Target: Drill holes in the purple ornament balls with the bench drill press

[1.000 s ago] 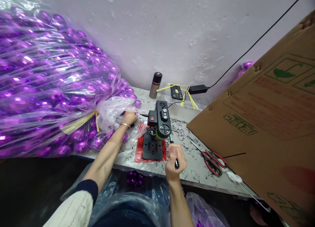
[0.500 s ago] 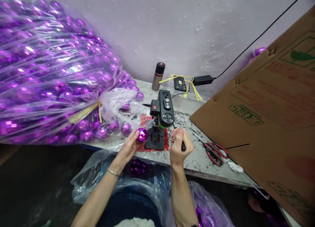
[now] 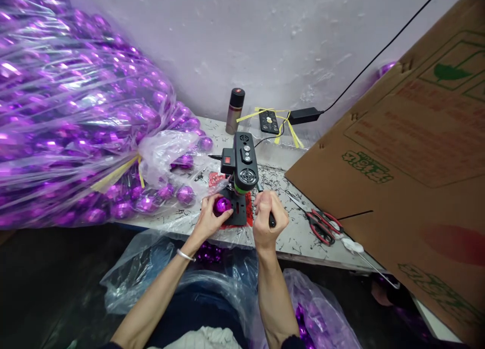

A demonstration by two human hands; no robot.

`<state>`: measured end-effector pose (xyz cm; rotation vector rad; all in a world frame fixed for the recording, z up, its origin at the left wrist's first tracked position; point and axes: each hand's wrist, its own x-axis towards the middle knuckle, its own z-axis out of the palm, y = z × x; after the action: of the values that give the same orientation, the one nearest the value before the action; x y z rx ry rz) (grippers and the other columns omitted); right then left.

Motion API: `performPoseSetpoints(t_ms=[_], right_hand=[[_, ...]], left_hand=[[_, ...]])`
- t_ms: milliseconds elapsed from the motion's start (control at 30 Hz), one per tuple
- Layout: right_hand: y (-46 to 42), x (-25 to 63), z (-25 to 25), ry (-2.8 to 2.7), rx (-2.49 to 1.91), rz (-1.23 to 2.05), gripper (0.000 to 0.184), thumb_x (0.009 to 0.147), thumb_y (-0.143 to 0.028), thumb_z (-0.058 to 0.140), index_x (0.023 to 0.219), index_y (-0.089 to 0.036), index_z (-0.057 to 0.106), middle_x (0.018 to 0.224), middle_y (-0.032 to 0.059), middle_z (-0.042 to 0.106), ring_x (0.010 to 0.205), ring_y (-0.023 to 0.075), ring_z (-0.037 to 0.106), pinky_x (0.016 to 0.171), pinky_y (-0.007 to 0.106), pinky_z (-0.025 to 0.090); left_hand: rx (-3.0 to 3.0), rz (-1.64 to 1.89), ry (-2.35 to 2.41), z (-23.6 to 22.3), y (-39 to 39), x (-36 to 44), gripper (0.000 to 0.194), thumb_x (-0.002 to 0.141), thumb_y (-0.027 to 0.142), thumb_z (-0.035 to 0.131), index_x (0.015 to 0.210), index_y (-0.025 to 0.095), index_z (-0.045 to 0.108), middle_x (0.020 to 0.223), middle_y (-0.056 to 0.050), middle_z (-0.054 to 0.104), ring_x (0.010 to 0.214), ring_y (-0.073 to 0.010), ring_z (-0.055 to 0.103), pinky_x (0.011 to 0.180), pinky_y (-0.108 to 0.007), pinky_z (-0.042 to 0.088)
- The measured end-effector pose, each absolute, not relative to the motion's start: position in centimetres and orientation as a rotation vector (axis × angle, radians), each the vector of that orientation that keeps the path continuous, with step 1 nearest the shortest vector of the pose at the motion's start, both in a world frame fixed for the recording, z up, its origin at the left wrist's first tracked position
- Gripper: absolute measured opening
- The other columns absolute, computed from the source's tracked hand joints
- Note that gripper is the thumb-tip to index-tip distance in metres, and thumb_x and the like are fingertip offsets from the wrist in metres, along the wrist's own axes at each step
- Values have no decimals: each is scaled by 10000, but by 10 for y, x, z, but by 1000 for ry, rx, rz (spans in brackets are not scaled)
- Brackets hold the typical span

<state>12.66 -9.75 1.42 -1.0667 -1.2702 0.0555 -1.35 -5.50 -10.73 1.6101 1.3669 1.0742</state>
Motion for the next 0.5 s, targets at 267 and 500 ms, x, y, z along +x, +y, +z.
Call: performPoseSetpoints(t_ms=[267, 500], right_hand=[[-100, 127, 12, -1300, -1071, 24, 343, 1020, -170, 461, 680, -215, 478, 639, -30, 467, 617, 110, 490, 594, 282, 397], [-101, 127, 10, -1311, -1080, 15, 326, 1017, -167, 461, 697, -214, 502, 651, -25, 497, 631, 114, 514, 606, 283, 423]], left_hand=[[1870, 1023, 1283, -103, -42, -5, 600, 795, 360, 795, 1331, 200, 578, 1275, -124, 688, 1184, -327, 669, 1024, -477, 540], [1988, 1084, 1258, -111, -42, -1, 575, 825, 382, 801, 1337, 226, 592, 1286, -116, 690, 1214, -318, 652, 1053, -482, 521]])
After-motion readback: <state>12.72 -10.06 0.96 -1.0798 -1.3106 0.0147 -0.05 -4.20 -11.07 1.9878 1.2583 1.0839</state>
